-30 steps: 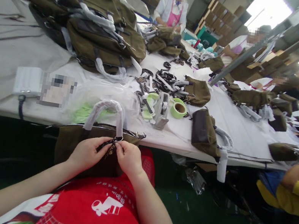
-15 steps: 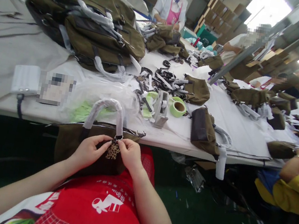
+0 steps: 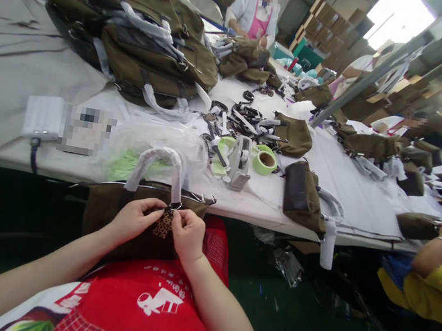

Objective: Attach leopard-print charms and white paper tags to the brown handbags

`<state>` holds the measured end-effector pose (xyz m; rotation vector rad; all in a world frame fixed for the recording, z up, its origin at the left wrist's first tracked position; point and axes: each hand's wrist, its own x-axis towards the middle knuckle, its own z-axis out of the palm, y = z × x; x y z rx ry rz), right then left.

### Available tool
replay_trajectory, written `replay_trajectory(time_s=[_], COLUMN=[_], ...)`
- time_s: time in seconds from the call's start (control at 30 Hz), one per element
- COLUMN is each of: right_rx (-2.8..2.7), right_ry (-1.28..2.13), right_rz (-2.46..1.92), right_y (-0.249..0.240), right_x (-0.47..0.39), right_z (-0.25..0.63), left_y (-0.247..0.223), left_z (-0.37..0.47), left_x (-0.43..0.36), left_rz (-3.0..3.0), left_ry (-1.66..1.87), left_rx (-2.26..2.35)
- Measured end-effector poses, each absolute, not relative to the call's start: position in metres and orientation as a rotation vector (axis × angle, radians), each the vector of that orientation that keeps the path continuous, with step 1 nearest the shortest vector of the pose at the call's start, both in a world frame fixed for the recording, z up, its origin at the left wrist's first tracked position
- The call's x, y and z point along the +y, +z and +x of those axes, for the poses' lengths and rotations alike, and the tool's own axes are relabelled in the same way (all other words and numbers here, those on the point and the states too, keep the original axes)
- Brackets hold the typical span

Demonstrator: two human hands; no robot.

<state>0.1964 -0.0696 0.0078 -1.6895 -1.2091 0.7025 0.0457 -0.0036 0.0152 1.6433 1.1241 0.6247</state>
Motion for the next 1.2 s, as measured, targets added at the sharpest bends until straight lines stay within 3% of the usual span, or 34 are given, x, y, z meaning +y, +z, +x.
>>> replay_trajectory(time_s=[0.17, 0.4, 0.67, 0.83, 1.2], right_rx=[-1.422, -1.281, -0.975, -0.928, -1.422], right_ry=[0.692, 0.973, 1.275, 1.398, 1.095], right_rz=[-1.654, -1.625, -1.402, -1.351, -1.529], right_y=[0.016, 0.011, 0.003, 0.006, 0.011], right_x=[-0.068, -0.06, -0.052, -0.052, -0.056], right_z=[0.203, 0.209, 0.212, 0.216, 0.229], left_y=[0.017, 0.02, 0.019, 0.021, 0.025], left_z=[0.047, 0.047, 0.043, 0.045, 0.052], left_x=[-0.003, 0.003, 0.014, 0.017, 0.021], left_rz=[1.59, 1.325, 1.826, 1.984, 1.799], left_ry=[0.654, 0.565, 0.753, 0.682, 0.547], left_rx=[1.12, 0.981, 1.018, 0.95, 0.894])
